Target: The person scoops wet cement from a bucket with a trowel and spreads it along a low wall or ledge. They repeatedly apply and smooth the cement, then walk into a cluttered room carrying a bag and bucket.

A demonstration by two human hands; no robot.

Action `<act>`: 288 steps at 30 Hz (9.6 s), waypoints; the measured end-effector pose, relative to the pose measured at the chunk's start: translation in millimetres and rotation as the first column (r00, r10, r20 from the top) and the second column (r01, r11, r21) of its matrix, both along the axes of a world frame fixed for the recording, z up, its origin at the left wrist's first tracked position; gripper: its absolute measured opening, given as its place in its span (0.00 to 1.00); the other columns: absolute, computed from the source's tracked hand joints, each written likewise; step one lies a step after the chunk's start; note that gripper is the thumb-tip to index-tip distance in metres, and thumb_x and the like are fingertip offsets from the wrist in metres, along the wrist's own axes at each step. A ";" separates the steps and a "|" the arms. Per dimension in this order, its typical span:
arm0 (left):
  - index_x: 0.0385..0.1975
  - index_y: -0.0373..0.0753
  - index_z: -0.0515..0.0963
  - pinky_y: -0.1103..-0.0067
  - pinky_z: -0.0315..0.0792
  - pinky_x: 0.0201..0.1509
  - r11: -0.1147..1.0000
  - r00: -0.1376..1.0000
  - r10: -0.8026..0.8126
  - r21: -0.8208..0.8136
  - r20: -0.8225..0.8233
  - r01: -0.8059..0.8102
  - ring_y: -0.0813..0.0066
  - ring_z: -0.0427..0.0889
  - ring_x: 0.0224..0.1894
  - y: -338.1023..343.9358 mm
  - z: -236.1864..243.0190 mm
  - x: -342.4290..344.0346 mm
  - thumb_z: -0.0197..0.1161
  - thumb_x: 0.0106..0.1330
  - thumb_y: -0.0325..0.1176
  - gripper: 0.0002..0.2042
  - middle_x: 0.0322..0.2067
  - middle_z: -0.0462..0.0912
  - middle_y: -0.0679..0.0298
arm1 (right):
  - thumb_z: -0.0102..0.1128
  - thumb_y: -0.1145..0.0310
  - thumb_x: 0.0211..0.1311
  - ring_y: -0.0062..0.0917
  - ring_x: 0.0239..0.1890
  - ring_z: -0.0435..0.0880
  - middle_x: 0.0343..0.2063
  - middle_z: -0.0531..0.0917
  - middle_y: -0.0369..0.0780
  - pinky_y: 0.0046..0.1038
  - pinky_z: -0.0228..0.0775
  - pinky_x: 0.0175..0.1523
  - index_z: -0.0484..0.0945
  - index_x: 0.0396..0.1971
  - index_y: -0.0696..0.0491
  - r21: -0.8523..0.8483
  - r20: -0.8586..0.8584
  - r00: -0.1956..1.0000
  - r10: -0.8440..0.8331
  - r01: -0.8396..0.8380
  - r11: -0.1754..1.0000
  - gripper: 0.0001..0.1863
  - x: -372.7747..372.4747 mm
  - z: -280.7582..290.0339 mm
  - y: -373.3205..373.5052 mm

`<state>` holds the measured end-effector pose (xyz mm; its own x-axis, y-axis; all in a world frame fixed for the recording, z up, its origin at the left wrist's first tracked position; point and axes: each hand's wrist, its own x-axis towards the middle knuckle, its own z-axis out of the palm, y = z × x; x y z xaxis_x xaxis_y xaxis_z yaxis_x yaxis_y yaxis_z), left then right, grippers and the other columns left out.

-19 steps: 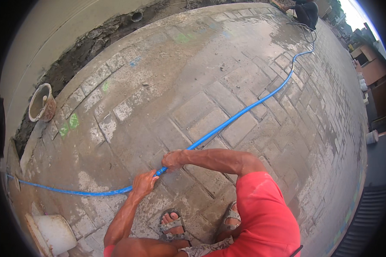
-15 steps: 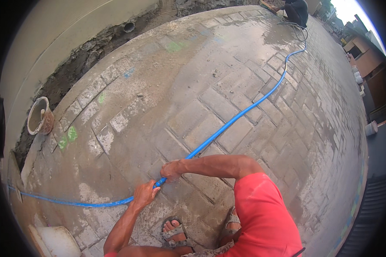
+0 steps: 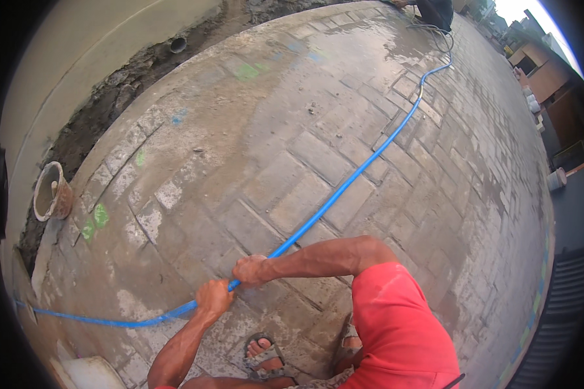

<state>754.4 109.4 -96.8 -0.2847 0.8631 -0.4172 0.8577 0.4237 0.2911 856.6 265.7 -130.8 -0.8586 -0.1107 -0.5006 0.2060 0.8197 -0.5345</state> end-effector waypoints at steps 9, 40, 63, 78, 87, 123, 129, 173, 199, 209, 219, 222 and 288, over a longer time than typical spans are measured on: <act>0.23 0.40 0.79 0.62 0.73 0.24 0.985 0.984 -0.170 -0.022 0.057 0.171 0.56 0.84 0.25 9.0 7.6 -14.4 0.64 0.57 0.38 0.09 0.22 0.82 0.52 | 0.61 0.60 0.49 0.39 0.29 0.84 0.24 0.83 0.51 0.40 0.73 0.33 0.83 0.29 0.57 -0.404 0.209 0.976 -0.064 0.146 0.903 0.15 -3.1 -6.5 -7.5; 0.56 0.40 0.69 0.61 0.65 0.56 0.992 1.000 -0.018 0.128 0.026 0.014 0.55 0.72 0.53 -22.1 18.9 -2.8 0.72 0.51 0.34 0.30 0.48 0.75 0.54 | 0.68 0.56 0.50 0.44 0.50 0.80 0.40 0.83 0.50 0.37 0.70 0.54 0.75 0.53 0.53 -0.156 0.092 0.996 -0.014 0.029 0.987 0.30 -6.7 34.3 31.3; 0.46 0.33 0.75 0.77 0.73 0.24 -0.347 -0.538 0.842 -0.735 0.029 -0.583 0.75 0.79 0.25 -474.9 406.6 241.3 0.65 0.60 0.33 0.16 0.24 0.81 0.60 | 0.56 0.68 0.52 0.39 0.40 0.83 0.29 0.82 0.47 0.41 0.76 0.45 0.84 0.25 0.53 0.044 0.494 0.742 0.452 -0.541 0.840 0.08 204.9 423.3 39.4; 0.44 0.35 0.73 0.73 0.79 0.29 -0.513 -0.739 0.545 -0.540 0.395 -0.667 0.71 0.81 0.32 -398.5 479.8 8.6 0.60 0.64 0.30 0.11 0.30 0.79 0.61 | 0.54 0.67 0.62 0.50 0.28 0.84 0.36 0.79 0.52 0.50 0.80 0.30 0.60 0.54 0.55 0.380 0.769 0.041 -0.637 0.773 0.508 0.23 81.4 517.2 101.7; 0.54 0.35 0.70 0.78 0.76 0.41 -0.338 -0.489 0.389 -0.373 0.781 -0.864 0.76 0.80 0.33 -254.0 395.3 -391.7 0.62 0.65 0.31 0.19 0.33 0.80 0.61 | 0.58 0.69 0.57 0.32 0.17 0.82 0.24 0.82 0.46 0.35 0.77 0.18 0.75 0.49 0.56 0.350 0.689 0.405 -0.601 0.540 0.765 0.18 -282.7 411.5 129.2; 0.48 0.33 0.74 0.75 0.71 0.35 -0.517 -0.537 0.712 -0.180 0.452 -0.837 0.70 0.78 0.30 -305.3 201.4 -826.0 0.55 0.49 0.21 0.22 0.29 0.80 0.57 | 0.52 0.59 0.65 0.50 0.49 0.78 0.44 0.79 0.54 0.46 0.69 0.53 0.67 0.54 0.54 0.004 0.347 0.843 0.411 -0.440 0.898 0.21 -1013.8 304.6 -181.1; 0.61 0.37 0.68 0.68 0.74 0.43 -0.423 -0.529 0.787 -0.346 0.319 -0.837 0.56 0.83 0.37 -345.4 194.7 -857.7 0.58 0.54 0.24 0.29 0.38 0.82 0.49 | 0.52 0.60 0.63 0.52 0.44 0.80 0.42 0.78 0.56 0.47 0.72 0.50 0.66 0.54 0.53 0.019 0.135 0.773 0.620 -0.628 0.778 0.22 -1064.2 257.7 -219.3; 0.56 0.34 0.72 0.81 0.69 0.51 -0.618 -0.280 0.575 0.183 0.769 -0.765 0.78 0.77 0.45 -224.6 188.4 -892.7 0.55 0.54 0.14 0.25 0.45 0.79 0.63 | 0.63 0.68 0.44 0.47 0.41 0.82 0.34 0.83 0.52 0.43 0.72 0.53 0.74 0.55 0.49 -0.279 -0.169 0.381 0.909 -0.903 0.326 0.31 -1094.8 96.2 -166.6; 0.57 0.39 0.70 0.73 0.70 0.57 -0.836 -0.343 0.298 0.070 0.891 -0.544 0.71 0.75 0.53 -267.0 182.9 -846.4 0.59 0.69 0.42 0.21 0.51 0.77 0.61 | 0.59 0.72 0.42 0.40 0.28 0.82 0.29 0.84 0.49 0.36 0.74 0.38 0.76 0.53 0.51 -0.508 -0.048 0.539 0.841 -0.738 0.444 0.30 -1097.1 122.9 -160.2; 0.55 0.35 0.71 0.77 0.68 0.56 -0.779 -0.321 0.428 0.165 0.845 -0.606 0.77 0.74 0.50 -253.2 184.8 -858.3 0.58 0.70 0.40 0.20 0.46 0.78 0.63 | 0.60 0.70 0.43 0.42 0.35 0.83 0.34 0.84 0.49 0.39 0.74 0.46 0.75 0.55 0.50 -0.542 -0.141 0.418 0.897 -0.791 0.283 0.31 -1095.0 106.9 -163.1; 0.49 0.38 0.72 0.74 0.78 0.41 -0.837 -0.552 0.224 -0.132 0.803 -0.531 0.71 0.80 0.38 -338.4 160.7 -793.5 0.59 0.60 0.25 0.16 0.37 0.79 0.63 | 0.59 0.73 0.42 0.26 0.31 0.82 0.38 0.85 0.45 0.27 0.73 0.41 0.77 0.53 0.52 -0.714 -0.131 0.656 0.743 -0.582 0.389 0.30 -1098.3 100.8 -137.9; 0.51 0.39 0.70 0.69 0.78 0.43 -0.880 -0.664 0.115 -0.235 0.739 -0.413 0.66 0.80 0.40 -366.4 133.3 -756.2 0.59 0.60 0.24 0.18 0.39 0.78 0.62 | 0.59 0.74 0.43 0.25 0.31 0.82 0.37 0.85 0.44 0.27 0.73 0.42 0.77 0.53 0.52 -0.668 -0.184 0.775 0.604 -0.550 0.501 0.29 -1108.1 86.7 -105.2; 0.55 0.40 0.70 0.63 0.72 0.57 -0.832 -0.655 0.046 -0.334 0.754 -0.443 0.63 0.77 0.52 -376.0 96.0 -706.5 0.62 0.61 0.29 0.21 0.50 0.79 0.63 | 0.56 0.77 0.53 0.40 0.34 0.82 0.32 0.77 0.46 0.40 0.76 0.40 0.72 0.55 0.46 0.147 -0.029 0.755 0.655 -0.645 0.750 0.26 -1043.0 23.7 62.2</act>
<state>47.9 -266.5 -0.7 -0.4513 -0.5004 -0.7388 -0.5709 -0.4744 0.6701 -186.4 327.8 -107.2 -0.6363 -0.5990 -0.4861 -0.4357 0.7991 -0.4143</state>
